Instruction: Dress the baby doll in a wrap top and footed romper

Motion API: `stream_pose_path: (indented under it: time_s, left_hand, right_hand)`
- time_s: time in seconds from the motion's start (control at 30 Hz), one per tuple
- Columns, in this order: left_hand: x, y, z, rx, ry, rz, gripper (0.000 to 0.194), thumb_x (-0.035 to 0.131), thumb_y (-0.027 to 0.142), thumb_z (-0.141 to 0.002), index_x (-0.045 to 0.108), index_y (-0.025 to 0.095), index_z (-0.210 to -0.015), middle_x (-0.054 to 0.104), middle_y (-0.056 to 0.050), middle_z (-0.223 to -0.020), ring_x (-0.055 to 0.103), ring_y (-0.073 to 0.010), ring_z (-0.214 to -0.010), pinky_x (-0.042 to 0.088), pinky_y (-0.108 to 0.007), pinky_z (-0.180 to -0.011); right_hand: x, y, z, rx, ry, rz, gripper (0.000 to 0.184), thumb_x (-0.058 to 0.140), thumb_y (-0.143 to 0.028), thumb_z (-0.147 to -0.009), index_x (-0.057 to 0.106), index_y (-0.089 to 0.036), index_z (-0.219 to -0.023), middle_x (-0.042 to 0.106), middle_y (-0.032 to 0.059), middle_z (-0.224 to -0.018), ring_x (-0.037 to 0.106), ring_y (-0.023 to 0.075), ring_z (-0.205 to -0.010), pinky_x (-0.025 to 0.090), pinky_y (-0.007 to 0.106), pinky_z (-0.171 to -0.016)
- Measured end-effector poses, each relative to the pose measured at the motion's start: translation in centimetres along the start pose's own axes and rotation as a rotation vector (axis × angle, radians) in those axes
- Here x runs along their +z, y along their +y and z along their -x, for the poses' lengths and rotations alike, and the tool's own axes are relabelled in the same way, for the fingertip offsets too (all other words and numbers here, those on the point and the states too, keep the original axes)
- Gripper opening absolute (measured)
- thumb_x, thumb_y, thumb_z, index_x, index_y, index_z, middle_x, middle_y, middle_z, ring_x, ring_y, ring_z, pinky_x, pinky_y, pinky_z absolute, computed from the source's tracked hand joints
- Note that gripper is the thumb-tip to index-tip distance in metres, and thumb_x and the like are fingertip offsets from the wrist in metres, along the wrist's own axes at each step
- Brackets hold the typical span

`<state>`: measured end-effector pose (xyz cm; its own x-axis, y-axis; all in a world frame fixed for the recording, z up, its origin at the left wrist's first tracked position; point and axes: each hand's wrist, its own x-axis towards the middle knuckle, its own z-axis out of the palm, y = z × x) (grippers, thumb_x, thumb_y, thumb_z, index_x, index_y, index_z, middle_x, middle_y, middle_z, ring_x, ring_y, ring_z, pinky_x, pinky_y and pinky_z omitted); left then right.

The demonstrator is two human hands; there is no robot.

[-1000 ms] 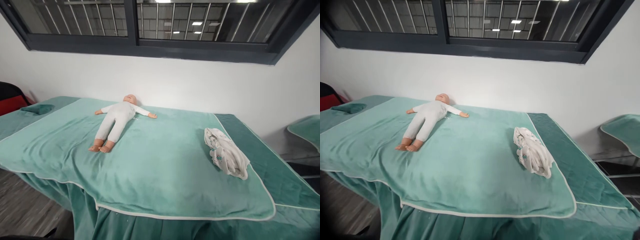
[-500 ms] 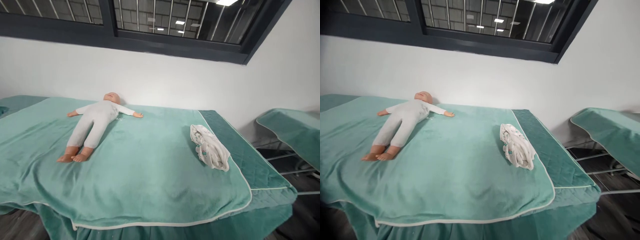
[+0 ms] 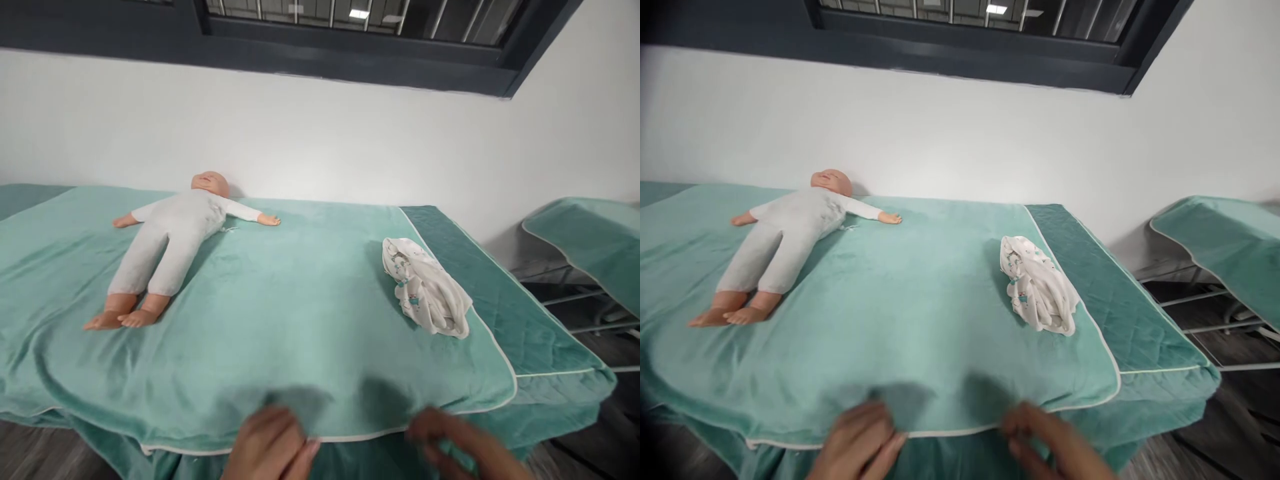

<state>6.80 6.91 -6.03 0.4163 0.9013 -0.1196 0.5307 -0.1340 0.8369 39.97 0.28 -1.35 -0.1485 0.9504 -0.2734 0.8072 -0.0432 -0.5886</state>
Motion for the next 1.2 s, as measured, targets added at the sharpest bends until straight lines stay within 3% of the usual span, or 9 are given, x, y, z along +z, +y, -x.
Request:
stream_pose_path:
  time_s: [0.03,0.1,0.2,0.37,0.5,0.8,0.87,1.03,1.2]
  left_hand:
    - [0.3,0.7,-2.8,0.065,0.004,0.006,0.032,0.059,0.044,-0.087,0.059,0.028,-0.06,0.056,-0.003,-0.066,0.058,-0.0237,-0.073,0.048,-0.039,-0.071]
    - [0.6,2.2,-8.6,0.214,0.087,0.026,0.041,0.047,0.044,-0.094,0.05,0.023,-0.059,0.049,-0.002,-0.063,0.05,-0.018,-0.065,0.041,-0.034,-0.067]
    - [0.3,4.2,-16.0,0.188,0.177,0.164,0.037,0.045,0.044,-0.095,0.05,0.021,-0.066,0.053,0.0,-0.064,0.048,-0.0143,-0.063,0.038,-0.03,-0.063]
    - [-0.4,5.3,-21.8,0.176,0.118,0.326,0.031,0.048,0.044,-0.092,0.052,0.021,-0.071,0.058,0.0,-0.063,0.054,-0.0128,-0.06,0.039,-0.027,-0.059]
    - [-0.5,4.8,-22.9,0.137,0.104,0.443,0.031,0.052,0.047,-0.09,0.054,0.02,-0.074,0.06,-0.001,-0.068,0.056,-0.0116,-0.057,0.039,-0.025,-0.053]
    - [-0.7,4.5,-21.7,0.227,0.033,0.587,0.028,0.056,0.047,-0.089,0.06,0.019,-0.087,0.065,-0.002,-0.08,0.057,-0.0102,-0.064,0.042,-0.023,-0.058]
    - [-0.9,4.6,-21.3,0.257,0.004,0.594,0.029,0.058,0.047,-0.089,0.062,0.019,-0.095,0.068,-0.004,-0.087,0.059,-0.0103,-0.067,0.043,-0.023,-0.06]
    - [-1.0,4.5,-21.3,0.251,0.013,0.664,0.04,0.062,0.052,-0.086,0.058,0.019,-0.11,0.068,-0.006,-0.096,0.062,-0.0112,-0.069,0.044,-0.024,-0.06]
    - [-0.8,4.3,-21.6,0.24,0.031,0.7,0.042,0.063,0.052,-0.086,0.057,0.02,-0.111,0.067,-0.006,-0.098,0.063,-0.0108,-0.069,0.045,-0.022,-0.059]
  right_hand:
    - [-1.4,0.0,-2.2,-0.026,0.07,0.018,0.029,0.052,-0.045,-0.097,0.065,-0.034,-0.121,0.065,0.0071,-0.127,0.06,0.0282,-0.121,0.05,0.045,-0.103]
    - [-4.7,0.1,-7.2,-0.151,0.419,0.199,0.039,0.053,-0.046,-0.095,0.06,-0.028,-0.128,0.061,0.0102,-0.134,0.056,0.0299,-0.126,0.044,0.047,-0.109]
    - [-9.4,0.6,-14.0,-0.052,0.712,0.477,0.046,0.048,-0.043,-0.095,0.056,-0.015,-0.131,0.059,0.0181,-0.135,0.052,0.0363,-0.127,0.042,0.052,-0.105]
    - [-13.6,1.6,-18.6,0.284,0.625,0.58,0.043,0.043,-0.047,-0.098,0.061,-0.016,-0.122,0.064,0.0196,-0.123,0.059,0.0351,-0.109,0.044,0.041,-0.077]
    - [-16.1,0.3,-17.7,0.289,0.64,0.491,0.038,0.042,-0.045,-0.1,0.067,-0.02,-0.113,0.07,0.0159,-0.109,0.06,0.027,-0.093,0.036,0.036,-0.071]
    - [-23.3,-7.8,-14.9,0.197,1.2,0.142,0.047,0.053,-0.037,-0.096,0.063,0.002,-0.122,0.067,0.0216,-0.113,0.051,0.0137,-0.084,0.038,0.032,-0.072]
    - [-23.8,-9.1,-14.9,0.178,1.224,0.112,0.05,0.051,-0.037,-0.095,0.063,0.004,-0.121,0.066,0.0228,-0.116,0.052,0.0131,-0.086,0.038,0.031,-0.071]
    - [-24.4,-11.3,-15.7,0.125,1.007,0.149,0.061,0.044,-0.044,-0.093,0.063,0.009,-0.115,0.068,0.0207,-0.11,0.055,0.0131,-0.088,0.037,0.035,-0.072]
    - [-26.2,-13.6,-17.1,-0.048,1.267,0.27,0.044,0.048,-0.029,-0.093,0.066,0.006,-0.112,0.068,0.0183,-0.111,0.058,0.0164,-0.099,0.039,0.033,-0.079]
